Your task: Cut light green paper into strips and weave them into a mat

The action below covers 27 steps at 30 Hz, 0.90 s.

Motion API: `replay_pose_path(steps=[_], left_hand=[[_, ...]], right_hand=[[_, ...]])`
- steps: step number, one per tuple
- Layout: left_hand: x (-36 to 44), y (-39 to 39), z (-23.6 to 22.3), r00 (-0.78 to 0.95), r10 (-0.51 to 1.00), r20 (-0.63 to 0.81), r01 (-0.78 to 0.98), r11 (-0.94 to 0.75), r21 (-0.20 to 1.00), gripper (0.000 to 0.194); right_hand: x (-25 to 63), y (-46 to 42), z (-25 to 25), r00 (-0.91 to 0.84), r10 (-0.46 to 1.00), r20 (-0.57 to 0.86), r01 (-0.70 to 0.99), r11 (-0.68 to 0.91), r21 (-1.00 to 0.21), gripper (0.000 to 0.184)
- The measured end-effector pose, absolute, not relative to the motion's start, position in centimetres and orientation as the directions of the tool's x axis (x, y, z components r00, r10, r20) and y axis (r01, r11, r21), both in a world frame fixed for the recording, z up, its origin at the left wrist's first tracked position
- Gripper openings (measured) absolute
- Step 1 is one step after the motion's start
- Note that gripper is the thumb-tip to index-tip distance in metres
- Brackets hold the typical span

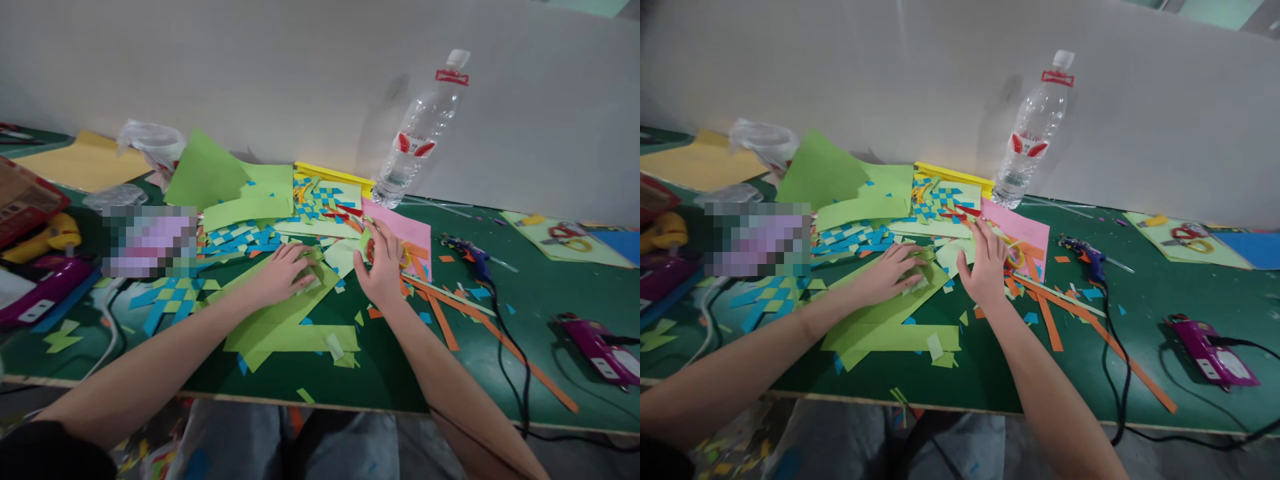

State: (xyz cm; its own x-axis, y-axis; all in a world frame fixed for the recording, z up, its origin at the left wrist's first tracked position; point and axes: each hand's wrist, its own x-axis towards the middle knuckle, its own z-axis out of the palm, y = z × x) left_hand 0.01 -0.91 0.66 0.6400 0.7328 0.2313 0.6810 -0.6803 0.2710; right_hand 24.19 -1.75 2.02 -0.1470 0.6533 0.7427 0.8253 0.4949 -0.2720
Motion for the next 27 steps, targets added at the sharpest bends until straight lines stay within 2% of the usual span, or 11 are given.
replay_pose_path(steps=[8, 12, 16, 20, 23, 27], left_hand=[[-0.1, -0.8, 0.9, 0.720, 0.663, 0.204, 0.599, -0.743, 0.300, 0.043], [0.0, -1.0, 1.4, 0.739, 0.634, 0.227, 0.560, -0.766, 0.315, 0.042], [0.1, -1.2, 1.7, 0.687, 0.660, 0.305, 0.571, -0.749, 0.335, 0.032], [0.0, -1.2, 1.8, 0.555, 0.730, 0.398, 0.615, -0.682, 0.395, 0.030], [-0.1, -1.2, 1.7, 0.452, 0.764, 0.460, 0.638, -0.638, 0.432, 0.039], [-0.1, -1.0, 1.4, 0.393, 0.777, 0.491, 0.643, -0.614, 0.457, 0.064]], right_hand=[[24.2, -1.9, 2.1, -0.175, 0.596, 0.784, 0.812, 0.538, -0.228, 0.063], [24.2, -2.0, 2.2, -0.213, 0.604, 0.768, 0.772, 0.586, -0.246, 0.065], [24.3, -2.1, 2.0, -0.208, 0.610, 0.765, 0.743, 0.607, -0.282, 0.069], [24.2, -2.3, 1.9, -0.260, 0.589, 0.765, 0.683, 0.672, -0.285, 0.072], [23.9, -2.5, 1.9, -0.387, 0.568, 0.726, 0.636, 0.735, -0.236, 0.074], [23.6, -2.8, 1.9, -0.519, 0.540, 0.662, 0.602, 0.781, -0.166, 0.073]])
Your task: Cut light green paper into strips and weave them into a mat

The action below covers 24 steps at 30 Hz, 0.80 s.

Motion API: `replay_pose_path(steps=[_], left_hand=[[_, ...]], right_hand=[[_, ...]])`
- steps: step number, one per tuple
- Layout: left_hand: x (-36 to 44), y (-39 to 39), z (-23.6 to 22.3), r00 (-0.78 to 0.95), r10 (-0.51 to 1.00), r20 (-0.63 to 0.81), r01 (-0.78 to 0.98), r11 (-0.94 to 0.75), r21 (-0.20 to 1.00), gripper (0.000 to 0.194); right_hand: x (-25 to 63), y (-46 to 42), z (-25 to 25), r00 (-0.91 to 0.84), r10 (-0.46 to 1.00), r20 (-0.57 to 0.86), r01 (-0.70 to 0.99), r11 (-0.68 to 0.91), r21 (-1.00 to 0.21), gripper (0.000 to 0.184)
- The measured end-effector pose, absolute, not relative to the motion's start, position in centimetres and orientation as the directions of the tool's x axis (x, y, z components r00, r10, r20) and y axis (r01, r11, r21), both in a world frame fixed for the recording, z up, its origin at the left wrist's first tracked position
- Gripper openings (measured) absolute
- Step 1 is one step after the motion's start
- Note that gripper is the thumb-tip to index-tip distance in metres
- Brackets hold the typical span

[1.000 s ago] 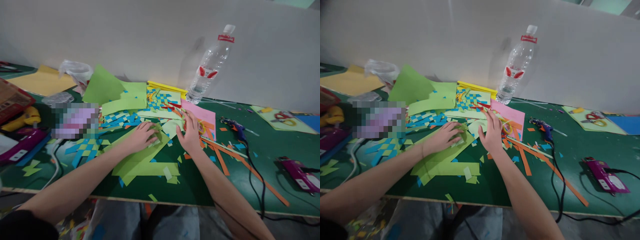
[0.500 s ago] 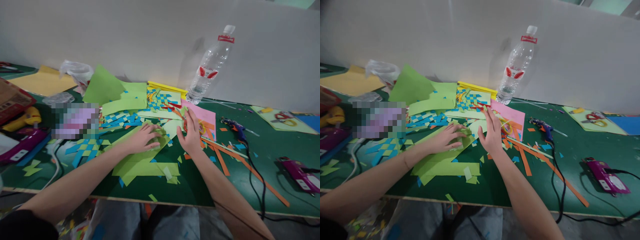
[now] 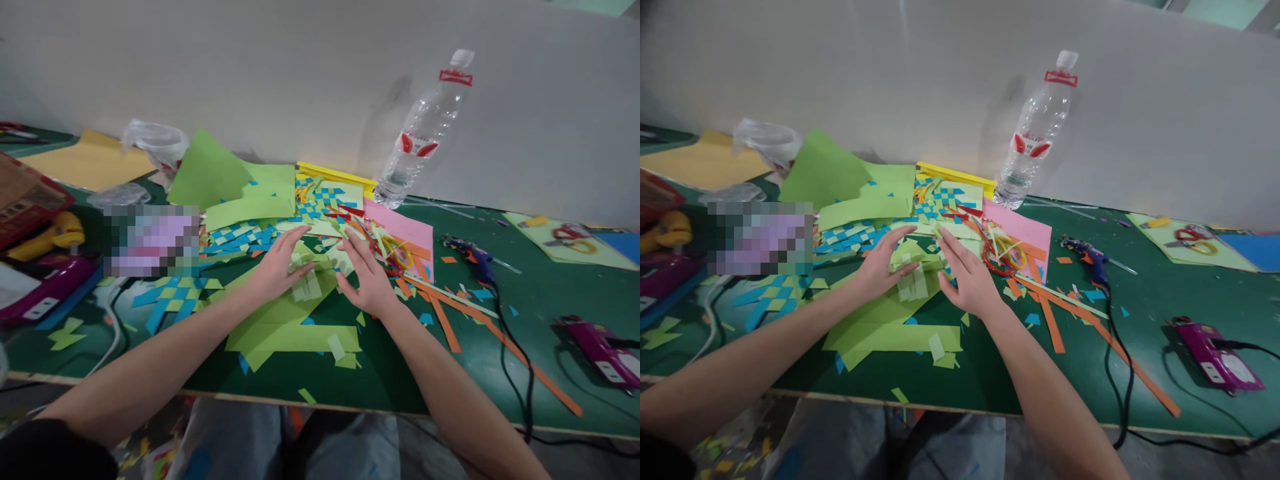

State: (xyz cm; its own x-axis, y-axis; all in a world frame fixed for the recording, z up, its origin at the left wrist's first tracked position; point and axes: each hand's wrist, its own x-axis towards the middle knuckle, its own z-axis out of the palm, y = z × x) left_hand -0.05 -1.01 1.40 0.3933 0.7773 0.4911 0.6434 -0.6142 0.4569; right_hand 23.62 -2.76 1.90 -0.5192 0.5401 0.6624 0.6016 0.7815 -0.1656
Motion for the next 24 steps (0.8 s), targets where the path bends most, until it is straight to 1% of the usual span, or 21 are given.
replay_pose_path(steps=[2, 4, 6, 7, 9, 11, 13, 15, 17, 21, 24], left_hand=[[0.0, -0.9, 1.2, 0.394, 0.785, 0.478, 0.640, -0.607, 0.471, 0.077], [0.0, -0.9, 1.1, 0.399, 0.781, 0.480, 0.629, -0.615, 0.476, 0.085], [0.1, -0.9, 1.1, 0.402, 0.764, 0.504, 0.620, -0.632, 0.465, 0.088], [0.1, -0.8, 1.0, 0.398, 0.761, 0.512, 0.622, -0.635, 0.459, 0.088], [0.1, -0.8, 1.0, 0.387, 0.760, 0.523, 0.628, -0.632, 0.454, 0.090], [0.1, -0.7, 0.9, 0.383, 0.752, 0.537, 0.616, -0.641, 0.458, 0.093], [0.1, -0.6, 0.8, 0.385, 0.739, 0.553, 0.582, -0.659, 0.476, 0.093], [0.1, -0.7, 0.8, 0.379, 0.754, 0.537, 0.552, -0.650, 0.523, 0.089], [0.0, -0.7, 1.0, 0.363, 0.804, 0.471, 0.546, -0.593, 0.592, 0.078], [-0.2, -0.8, 1.5, 0.332, 0.892, 0.308, 0.555, -0.449, 0.701, 0.050], [-0.3, -0.7, 1.7, 0.318, 0.911, 0.262, 0.540, -0.401, 0.740, 0.044]], right_hand=[[23.5, -3.0, 2.0, -0.542, 0.528, 0.653, 0.592, 0.792, -0.149, 0.071], [23.4, -3.3, 2.2, -0.571, 0.518, 0.637, 0.566, 0.810, -0.152, 0.068], [23.2, -3.5, 2.4, -0.580, 0.532, 0.617, 0.526, 0.823, -0.214, 0.066], [23.1, -3.5, 2.4, -0.562, 0.558, 0.610, 0.504, 0.816, -0.282, 0.066], [22.9, -3.5, 2.3, -0.476, 0.645, 0.598, 0.429, 0.764, -0.482, 0.064], [22.8, -3.1, 2.1, -0.386, 0.736, 0.556, 0.285, 0.668, -0.687, 0.061], [22.9, -2.6, 1.9, -0.357, 0.795, 0.490, 0.114, 0.558, -0.822, 0.058], [23.1, -2.0, 1.7, -0.355, 0.830, 0.430, -0.003, 0.458, -0.889, 0.056], [23.2, -1.6, 1.7, -0.339, 0.859, 0.383, -0.079, 0.380, -0.922, 0.057], [23.5, -1.3, 2.0, -0.350, 0.879, 0.323, -0.121, 0.299, -0.946, 0.056], [23.6, -1.6, 2.1, -0.356, 0.887, 0.294, -0.173, 0.246, -0.954, 0.052]])
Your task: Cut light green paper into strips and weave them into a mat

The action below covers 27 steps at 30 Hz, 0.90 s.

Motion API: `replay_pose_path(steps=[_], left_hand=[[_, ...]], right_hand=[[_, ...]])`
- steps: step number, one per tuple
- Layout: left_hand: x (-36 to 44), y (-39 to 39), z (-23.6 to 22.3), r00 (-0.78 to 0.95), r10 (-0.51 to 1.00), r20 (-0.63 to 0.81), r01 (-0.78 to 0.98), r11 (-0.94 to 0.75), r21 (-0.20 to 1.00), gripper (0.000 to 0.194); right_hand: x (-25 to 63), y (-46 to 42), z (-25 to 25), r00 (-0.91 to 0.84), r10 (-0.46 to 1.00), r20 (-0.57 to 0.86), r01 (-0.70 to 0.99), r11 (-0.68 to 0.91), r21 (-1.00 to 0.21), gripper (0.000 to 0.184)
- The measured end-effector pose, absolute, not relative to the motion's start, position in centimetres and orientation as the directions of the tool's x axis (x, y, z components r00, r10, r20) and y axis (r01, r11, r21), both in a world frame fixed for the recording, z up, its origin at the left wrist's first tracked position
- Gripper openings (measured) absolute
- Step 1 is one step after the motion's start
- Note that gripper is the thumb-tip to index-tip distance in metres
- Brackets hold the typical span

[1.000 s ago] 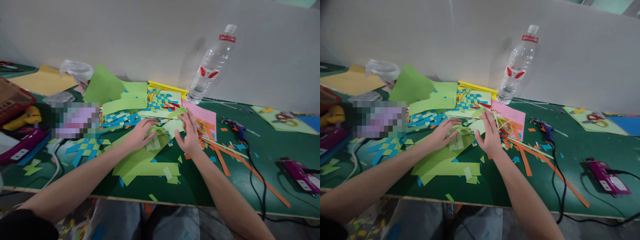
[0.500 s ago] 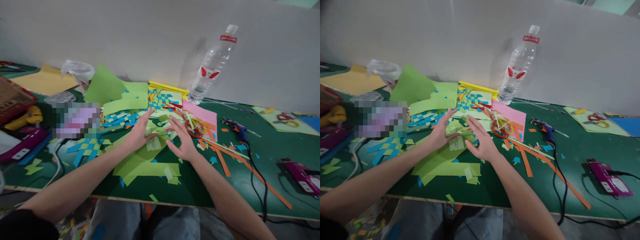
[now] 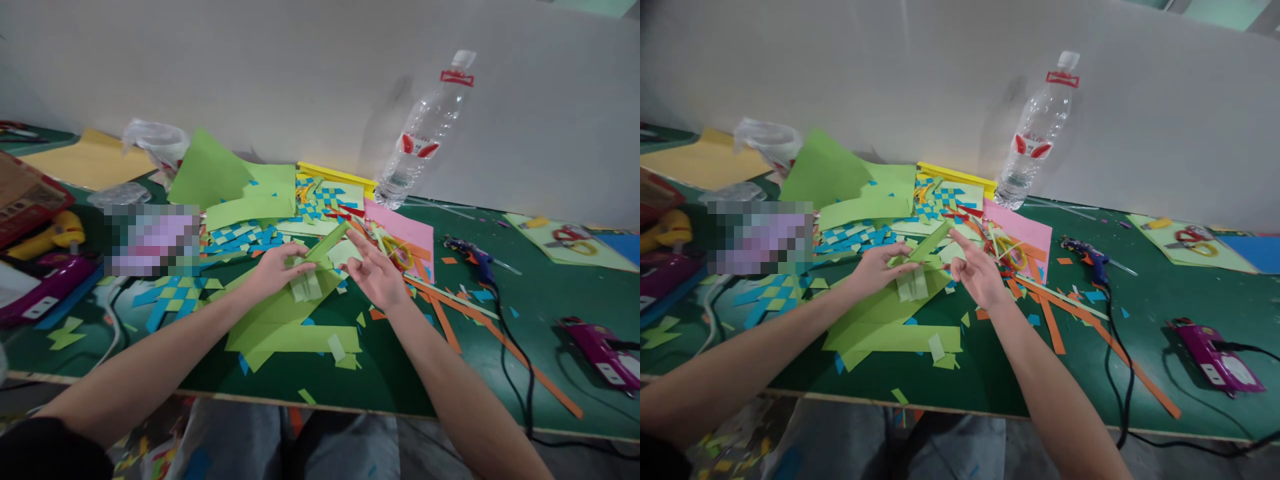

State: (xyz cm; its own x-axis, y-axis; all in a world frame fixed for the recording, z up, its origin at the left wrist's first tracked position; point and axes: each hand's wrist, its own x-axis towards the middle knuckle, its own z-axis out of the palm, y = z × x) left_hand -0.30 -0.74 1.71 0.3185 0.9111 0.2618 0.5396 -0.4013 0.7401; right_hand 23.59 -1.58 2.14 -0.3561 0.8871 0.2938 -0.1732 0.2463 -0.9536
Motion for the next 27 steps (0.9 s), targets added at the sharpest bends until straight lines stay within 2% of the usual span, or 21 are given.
replay_pose_path(steps=[4, 7, 10, 13, 15, 18, 22, 24, 27], left_hand=[[-0.3, -0.8, 2.1, 0.301, 0.927, 0.225, 0.500, -0.354, 0.790, 0.046], [-0.2, -0.8, 2.2, 0.293, 0.929, 0.225, 0.499, -0.350, 0.793, 0.044], [-0.2, -0.7, 2.1, 0.303, 0.921, 0.244, 0.533, -0.376, 0.758, 0.039], [-0.1, -0.7, 1.6, 0.357, 0.875, 0.326, 0.563, -0.480, 0.673, 0.033], [-0.1, -0.7, 1.2, 0.412, 0.825, 0.387, 0.575, -0.565, 0.592, 0.029], [-0.3, -0.7, 0.8, 0.472, 0.758, 0.449, 0.586, -0.651, 0.483, 0.025], [-0.5, -0.6, 0.5, 0.514, 0.714, 0.476, 0.586, -0.697, 0.412, 0.023], [-0.5, -0.6, 0.5, 0.517, 0.702, 0.490, 0.588, -0.707, 0.393, 0.023], [-0.4, -0.7, 0.6, 0.508, 0.692, 0.512, 0.592, -0.713, 0.377, 0.025]], right_hand=[[23.5, -2.0, 2.4, -0.370, 0.901, 0.224, -0.313, 0.106, -0.944, 0.040], [23.3, -2.0, 2.4, -0.361, 0.909, 0.208, -0.322, 0.088, -0.943, 0.035], [23.3, -1.6, 2.1, -0.273, 0.933, 0.233, -0.259, 0.162, -0.952, 0.027], [23.3, -1.4, 1.8, -0.050, 0.935, 0.350, -0.059, 0.347, -0.936, 0.023], [23.3, -1.5, 1.7, 0.059, 0.866, 0.496, 0.138, 0.485, -0.863, 0.026], [23.3, -1.9, 2.1, 0.011, 0.784, 0.620, 0.332, 0.582, -0.742, 0.043], [23.3, -2.2, 2.3, -0.120, 0.799, 0.589, 0.430, 0.576, -0.695, 0.069], [23.3, -2.2, 2.2, -0.160, 0.809, 0.565, 0.454, 0.569, -0.686, 0.073], [23.3, -2.1, 1.9, -0.182, 0.814, 0.551, 0.467, 0.565, -0.680, 0.069]])
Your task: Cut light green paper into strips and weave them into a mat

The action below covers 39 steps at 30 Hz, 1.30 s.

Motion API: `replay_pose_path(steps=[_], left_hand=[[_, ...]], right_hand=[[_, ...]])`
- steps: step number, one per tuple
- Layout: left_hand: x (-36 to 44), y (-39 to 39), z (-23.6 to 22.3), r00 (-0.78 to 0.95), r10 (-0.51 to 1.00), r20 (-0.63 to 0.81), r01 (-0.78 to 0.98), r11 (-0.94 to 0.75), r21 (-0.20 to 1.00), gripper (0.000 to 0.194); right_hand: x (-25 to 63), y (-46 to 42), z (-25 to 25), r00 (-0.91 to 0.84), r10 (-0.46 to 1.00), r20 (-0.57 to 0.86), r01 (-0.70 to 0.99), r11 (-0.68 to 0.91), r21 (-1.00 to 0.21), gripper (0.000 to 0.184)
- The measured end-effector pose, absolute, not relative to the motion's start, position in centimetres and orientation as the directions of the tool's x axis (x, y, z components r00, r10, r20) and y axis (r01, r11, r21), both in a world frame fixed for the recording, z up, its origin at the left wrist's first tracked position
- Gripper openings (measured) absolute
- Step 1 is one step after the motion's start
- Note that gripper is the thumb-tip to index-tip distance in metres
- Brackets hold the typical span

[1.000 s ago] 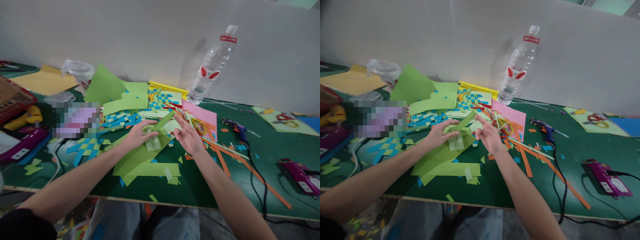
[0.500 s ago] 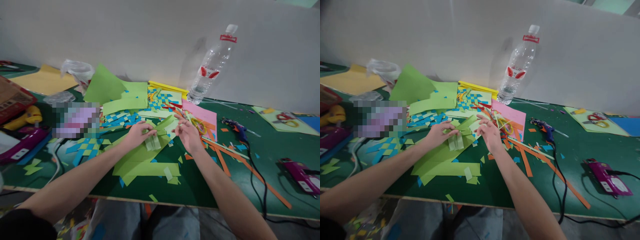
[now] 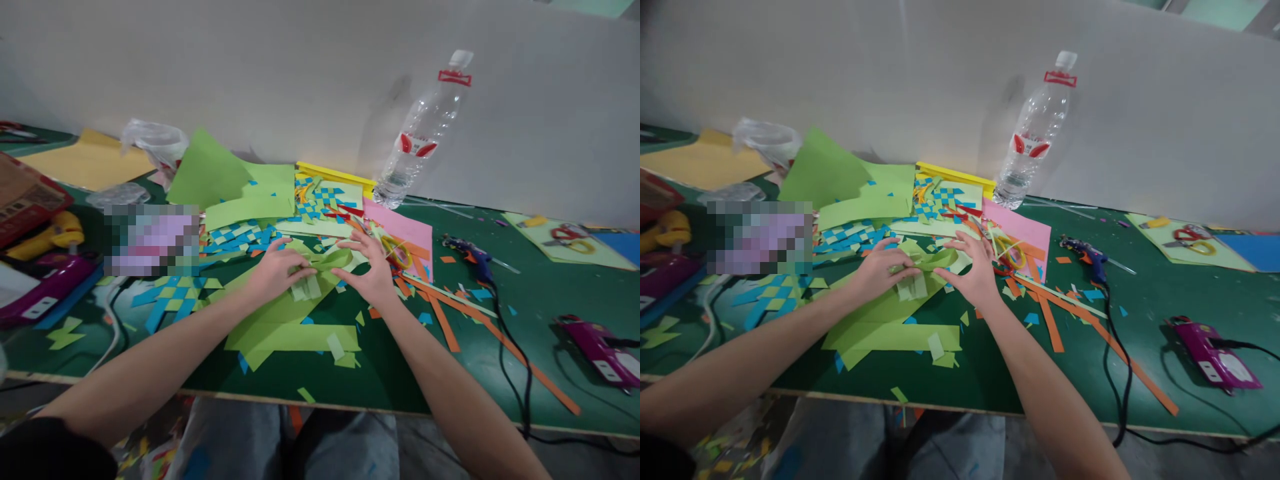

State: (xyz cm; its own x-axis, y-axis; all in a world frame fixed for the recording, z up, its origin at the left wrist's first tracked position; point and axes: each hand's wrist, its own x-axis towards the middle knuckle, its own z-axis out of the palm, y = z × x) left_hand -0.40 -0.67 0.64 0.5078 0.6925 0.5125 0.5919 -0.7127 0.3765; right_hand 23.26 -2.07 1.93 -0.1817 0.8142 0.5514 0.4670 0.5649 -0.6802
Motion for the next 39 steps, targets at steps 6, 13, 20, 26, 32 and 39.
replay_pose_path(steps=[6, 13, 20, 26, 32, 39], left_hand=[[-0.30, -0.80, 0.96, 0.469, 0.695, 0.545, 0.598, -0.704, 0.384, 0.029], [-0.48, -0.63, 0.77, 0.415, 0.743, 0.525, 0.620, -0.653, 0.435, 0.035], [-0.19, -0.43, 0.87, 0.300, 0.847, 0.439, 0.586, -0.527, 0.616, 0.032], [-0.28, -0.42, 1.10, 0.271, 0.887, 0.373, 0.512, -0.461, 0.724, 0.031], [-0.27, -0.44, 1.18, 0.249, 0.903, 0.350, 0.540, -0.430, 0.724, 0.025], [-0.40, -0.45, 1.69, 0.229, 0.905, 0.358, 0.558, -0.424, 0.714, 0.022]], right_hand=[[23.20, -2.21, 1.77, -0.191, 0.818, 0.543, 0.457, 0.564, -0.688, 0.060], [23.15, -2.02, 1.97, -0.158, 0.839, 0.521, 0.430, 0.533, -0.728, 0.040], [23.23, -2.08, 2.04, -0.126, 0.859, 0.497, 0.427, 0.499, -0.754, 0.033], [23.21, -2.10, 1.98, -0.105, 0.866, 0.489, 0.406, 0.486, -0.774, 0.033], [23.24, -2.04, 1.92, -0.123, 0.867, 0.484, 0.412, 0.488, -0.769, 0.033], [23.58, -1.97, 2.01, -0.148, 0.850, 0.506, 0.471, 0.510, -0.720, 0.024]])
